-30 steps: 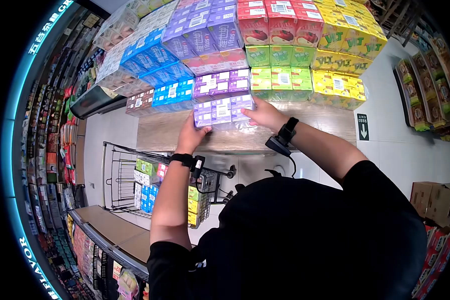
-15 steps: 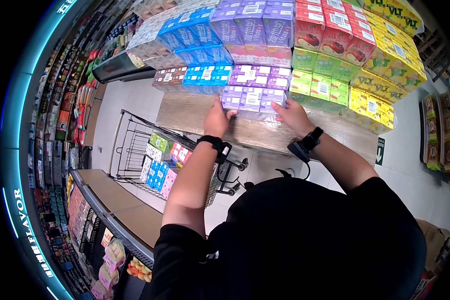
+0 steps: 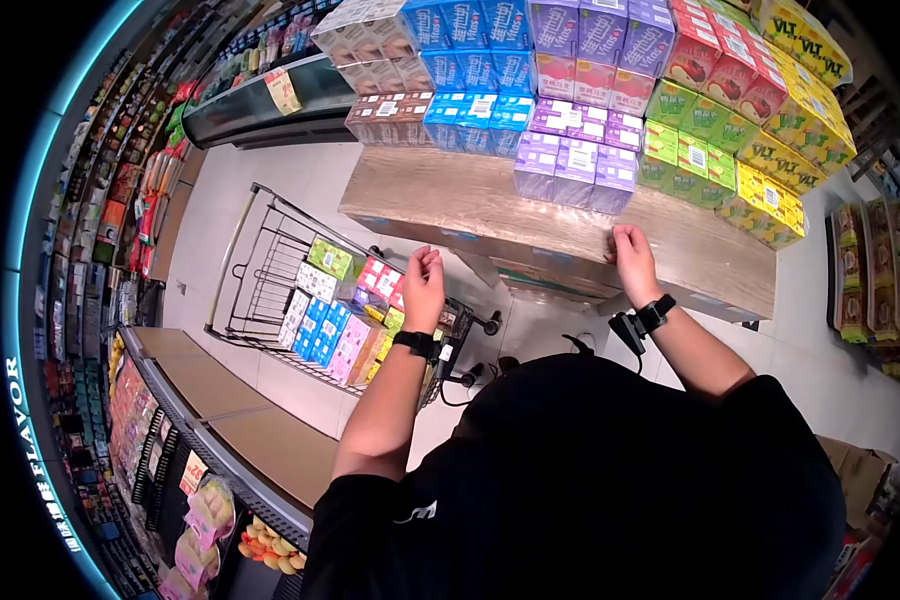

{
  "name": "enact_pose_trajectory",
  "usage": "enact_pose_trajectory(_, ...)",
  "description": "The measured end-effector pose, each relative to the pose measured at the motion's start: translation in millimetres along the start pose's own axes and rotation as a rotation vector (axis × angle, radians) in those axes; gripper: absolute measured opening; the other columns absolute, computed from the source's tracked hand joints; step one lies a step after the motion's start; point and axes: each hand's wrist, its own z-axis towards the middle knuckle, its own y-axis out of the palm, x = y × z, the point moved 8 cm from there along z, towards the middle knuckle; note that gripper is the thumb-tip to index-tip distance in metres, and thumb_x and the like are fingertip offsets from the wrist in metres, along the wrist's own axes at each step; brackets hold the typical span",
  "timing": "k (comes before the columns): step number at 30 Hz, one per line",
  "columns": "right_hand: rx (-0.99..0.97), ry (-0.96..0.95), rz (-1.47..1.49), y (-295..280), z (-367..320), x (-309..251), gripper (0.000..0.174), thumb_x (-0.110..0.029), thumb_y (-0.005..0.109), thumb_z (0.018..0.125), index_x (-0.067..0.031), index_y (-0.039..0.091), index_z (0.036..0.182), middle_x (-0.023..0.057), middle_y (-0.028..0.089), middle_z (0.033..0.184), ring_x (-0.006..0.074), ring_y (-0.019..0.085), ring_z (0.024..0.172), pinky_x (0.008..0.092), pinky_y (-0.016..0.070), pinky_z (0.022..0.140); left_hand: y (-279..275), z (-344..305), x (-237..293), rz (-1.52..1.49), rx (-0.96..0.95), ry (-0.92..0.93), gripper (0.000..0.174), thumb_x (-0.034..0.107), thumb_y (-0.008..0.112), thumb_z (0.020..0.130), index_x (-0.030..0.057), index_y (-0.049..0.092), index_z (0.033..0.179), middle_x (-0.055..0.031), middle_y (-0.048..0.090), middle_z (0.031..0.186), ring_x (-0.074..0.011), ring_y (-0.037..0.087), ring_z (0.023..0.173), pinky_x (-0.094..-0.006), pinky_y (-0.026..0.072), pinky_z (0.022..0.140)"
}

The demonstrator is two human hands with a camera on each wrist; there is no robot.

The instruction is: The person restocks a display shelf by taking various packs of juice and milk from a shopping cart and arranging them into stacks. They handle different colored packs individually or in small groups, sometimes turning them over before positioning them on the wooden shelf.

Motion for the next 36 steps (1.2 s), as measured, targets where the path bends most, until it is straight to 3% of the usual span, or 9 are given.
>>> enact_pose_trajectory(6, -0.121, 0.039, 0.038, 110.6, -64.6, 5.5, 0.021, -0.026, 0.049, 0.1, -0.0073, 0.056, 0.103, 0.0004, 0.059, 0.092, 0.009, 0.056, 0.084, 0.0261, 0.0494, 0.07, -151.9, -68.2, -95.3, -0.246, 0.184, -0.416, 0.027, 0.024, 0.052, 0.097, 0.003, 0.053, 0.113, -0.0063, 0.059, 0.098, -0.0158, 0.057, 0.09, -0.0294, 0.0485, 0.079)
enact_pose_trajectory(10, -0.326, 0.098, 0.034, 204.4, -104.5, 25.9, 0.022, -0.027, 0.048, 0.1, -0.0069, 0.056, 0.104, 0.0017, 0.059, 0.094, 0.0101, 0.056, 0.087, 0.0261, 0.0492, 0.071, -240.5, -114.0, -127.7, -0.38, 0.379, -0.521, 0.039, 0.032, 0.047, 0.096, 0.0034, 0.047, 0.122, -0.0138, 0.054, 0.122, -0.0259, 0.054, 0.108, -0.0382, 0.0446, 0.093)
enact_pose_trajectory(15, -0.568, 0.144, -0.114, 296.7, -135.2, 42.5, 0.027, -0.031, 0.047, 0.1, -0.0054, 0.056, 0.103, 0.0014, 0.059, 0.094, 0.0102, 0.056, 0.086, 0.0271, 0.0478, 0.072, -313.4, -164.9, -183.1, -0.353, 0.508, -0.646, 0.048, 0.041, 0.043, 0.096, 0.0042, 0.044, 0.127, -0.0116, 0.052, 0.126, -0.0207, 0.05, 0.108, -0.0353, 0.0418, 0.087)
enact_pose_trajectory(19, -0.765, 0.206, -0.208, 358.5, -143.9, 62.9, 0.028, -0.033, 0.047, 0.1, -0.0079, 0.055, 0.109, 0.0024, 0.06, 0.102, 0.0127, 0.057, 0.099, 0.0289, 0.0478, 0.081, -318.2, -194.8, -220.5, -0.497, 0.531, -0.736, 0.047, 0.041, 0.042, 0.097, 0.0042, 0.047, 0.126, -0.0101, 0.051, 0.127, -0.0206, 0.05, 0.11, -0.0362, 0.0413, 0.09)
enact_pose_trajectory(21, -0.819, 0.247, -0.28, 387.2, -146.9, 71.3, 0.031, -0.035, 0.046, 0.101, -0.0077, 0.055, 0.112, 0.0021, 0.06, 0.104, 0.0122, 0.056, 0.101, 0.0286, 0.0474, 0.082, -314.8, -202.3, -225.2, -0.566, 0.625, -0.759, 0.039, 0.039, 0.048, 0.095, 0.0053, 0.051, 0.115, -0.0014, 0.051, 0.098, -0.0138, 0.046, 0.09, -0.0356, 0.0406, 0.082)
enact_pose_trajectory(22, -0.839, 0.271, -0.284, 403.1, -147.5, 77.3, 0.031, -0.034, 0.046, 0.1, -0.0061, 0.057, 0.109, 0.0009, 0.059, 0.097, 0.0106, 0.055, 0.092, 0.0269, 0.047, 0.076, -314.7, -199.8, -220.5, -0.515, 0.547, -0.748, 0.042, 0.039, 0.05, 0.095, 0.0052, 0.05, 0.12, -0.0016, 0.052, 0.101, -0.0145, 0.047, 0.095, -0.0363, 0.0401, 0.086)
enact_pose_trajectory(28, -1.05, 0.277, -0.44, 503.5, -133.7, 139.2, 0.036, -0.034, 0.051, 0.097, -0.0015, 0.059, 0.11, 0.0011, 0.057, 0.084, 0.01, 0.055, 0.078, 0.0266, 0.0479, 0.067, -324.8, -180.0, -246.8, -0.003, 0.56, -0.708, 0.048, 0.021, 0.058, 0.09, -0.0079, 0.045, 0.126, -0.0169, 0.062, 0.105, -0.0243, 0.06, 0.095, -0.0347, 0.0473, 0.084)
enact_pose_trajectory(31, -1.103, 0.175, -0.555, 547.3, -128.5, 171.8, 0.044, -0.035, 0.051, 0.096, 0.0028, 0.06, 0.115, 0.0111, 0.066, 0.101, 0.0179, 0.061, 0.092, 0.0311, 0.0478, 0.082, -323.0, -156.7, -260.7, 0.031, 0.56, -0.579, 0.041, 0.017, 0.059, 0.085, -0.0089, 0.049, 0.115, -0.0189, 0.064, 0.091, -0.029, 0.063, 0.081, -0.0375, 0.0499, 0.073)
enact_pose_trajectory(36, -1.197, 0.091, -0.711, 587.4, -126.2, 241.4, 0.049, -0.04, 0.05, 0.094, 0.004, 0.062, 0.11, 0.0186, 0.067, 0.106, 0.0302, 0.062, 0.103, 0.0366, 0.0457, 0.089, -327.8, -129.3, -270.4, 0.383, 0.43, -0.836, 0.038, 0.022, 0.06, 0.081, -0.009, 0.051, 0.1, -0.0266, 0.064, 0.089, -0.0415, 0.063, 0.084, -0.0444, 0.0498, 0.079)
